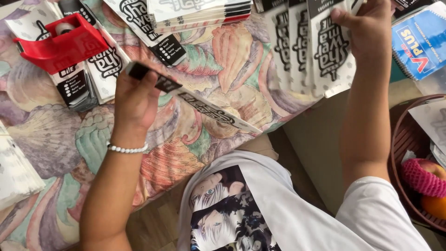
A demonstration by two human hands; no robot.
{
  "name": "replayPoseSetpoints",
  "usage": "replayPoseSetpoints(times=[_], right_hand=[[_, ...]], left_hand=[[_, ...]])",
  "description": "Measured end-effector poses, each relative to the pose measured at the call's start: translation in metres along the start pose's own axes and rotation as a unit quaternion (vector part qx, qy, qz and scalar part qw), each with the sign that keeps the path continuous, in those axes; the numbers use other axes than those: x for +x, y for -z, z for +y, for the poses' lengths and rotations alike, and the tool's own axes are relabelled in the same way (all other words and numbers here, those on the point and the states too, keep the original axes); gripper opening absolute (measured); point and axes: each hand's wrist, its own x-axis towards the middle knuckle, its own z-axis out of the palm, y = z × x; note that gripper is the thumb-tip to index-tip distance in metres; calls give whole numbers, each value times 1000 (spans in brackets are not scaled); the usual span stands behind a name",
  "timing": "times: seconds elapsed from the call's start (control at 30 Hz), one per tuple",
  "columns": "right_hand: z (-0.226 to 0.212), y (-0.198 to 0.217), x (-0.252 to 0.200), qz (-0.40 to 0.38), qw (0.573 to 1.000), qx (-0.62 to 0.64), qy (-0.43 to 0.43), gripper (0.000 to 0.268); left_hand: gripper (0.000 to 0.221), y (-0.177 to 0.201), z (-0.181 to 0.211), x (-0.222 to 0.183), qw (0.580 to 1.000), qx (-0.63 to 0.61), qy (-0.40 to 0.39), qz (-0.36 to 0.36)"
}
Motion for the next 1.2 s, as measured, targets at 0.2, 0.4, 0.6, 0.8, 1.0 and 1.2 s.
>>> replayPoseSetpoints(times=[0.2,0.4,0.6,0.8,1.0,1.2], right_hand=[[-20,-87,3,25,983,12,180,37],[-28,-181,-18,63,982,125,125,21],[-6,-208,-29,25,985,133,111,20],[57,-212,-36,-48,983,93,153,56],[19,-231,-36,-35,969,68,237,68],[46,-232,-39,-32,968,128,214,86]], left_hand=[[21,-54,-7,36,981,84,-175,-11],[23,-74,-32,46,844,431,-301,110],[30,-68,-41,46,829,411,-365,105],[123,-25,-85,51,894,364,-256,59],[56,-64,-48,36,915,312,-250,-44],[82,-60,-45,31,880,416,-230,-30]])
